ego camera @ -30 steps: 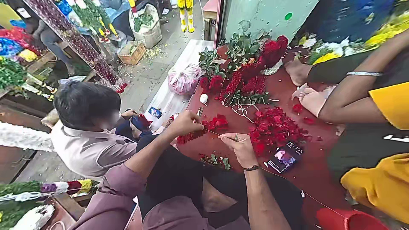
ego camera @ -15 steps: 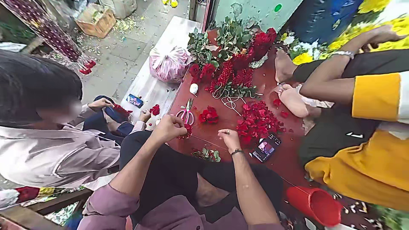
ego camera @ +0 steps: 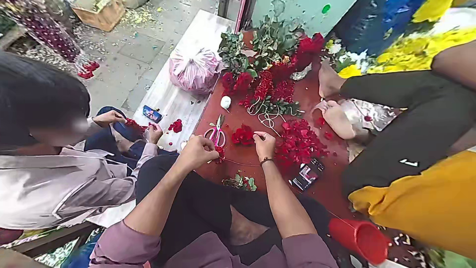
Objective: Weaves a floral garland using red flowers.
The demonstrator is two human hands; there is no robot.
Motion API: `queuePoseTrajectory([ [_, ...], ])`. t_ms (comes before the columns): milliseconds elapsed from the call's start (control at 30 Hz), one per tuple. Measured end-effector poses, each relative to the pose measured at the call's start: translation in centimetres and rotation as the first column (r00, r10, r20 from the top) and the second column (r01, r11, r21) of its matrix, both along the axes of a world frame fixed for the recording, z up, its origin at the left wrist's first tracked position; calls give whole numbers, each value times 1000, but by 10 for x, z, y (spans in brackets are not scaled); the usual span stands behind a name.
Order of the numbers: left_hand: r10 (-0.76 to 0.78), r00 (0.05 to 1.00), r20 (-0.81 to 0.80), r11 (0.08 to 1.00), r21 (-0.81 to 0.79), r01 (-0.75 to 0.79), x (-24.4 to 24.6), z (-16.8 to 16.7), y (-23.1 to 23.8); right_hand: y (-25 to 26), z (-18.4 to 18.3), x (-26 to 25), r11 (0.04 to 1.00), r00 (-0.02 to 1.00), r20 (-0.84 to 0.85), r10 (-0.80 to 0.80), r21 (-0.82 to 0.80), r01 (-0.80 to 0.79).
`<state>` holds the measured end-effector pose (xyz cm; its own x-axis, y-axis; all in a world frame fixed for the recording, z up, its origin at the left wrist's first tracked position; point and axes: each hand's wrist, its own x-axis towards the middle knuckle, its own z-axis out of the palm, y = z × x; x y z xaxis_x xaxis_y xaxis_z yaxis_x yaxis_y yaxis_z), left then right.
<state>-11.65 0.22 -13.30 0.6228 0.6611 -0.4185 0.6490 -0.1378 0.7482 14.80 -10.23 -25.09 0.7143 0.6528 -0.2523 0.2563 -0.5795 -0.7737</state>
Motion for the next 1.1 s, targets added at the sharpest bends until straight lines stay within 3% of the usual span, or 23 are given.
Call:
queuePoseTrajectory([
  [133, -20, 1000, -1, 1000, 22, 20, 2, -1, -4, -36, 35, 0, 984, 919, -391, -58, 135, 120],
  [300, 1, 1000, -26, 999, 52, 0, 1, 2, -8, -68, 62, -13, 945, 821, -567, -68, 228, 236],
  [633, 38, 992, -120, 999, -9, -39, 8, 1, -9, -72, 68, -15, 941, 851, -523, 41, 306, 143],
  [833, 14, 992, -127, 1000, -18, -16, 9, 1, -10, -70, 69, -25, 942, 920, -371, 123, 336, 9],
  [967, -3, 992, -124, 1000, -30, -1, 10, -1, -13, -67, 77, -41, 911, 929, -338, 150, 412, 2],
  [1100, -52, 989, -140, 997, -62, 44, 12, -5, -18, -68, 91, -68, 877, 899, -411, 153, 475, 68],
])
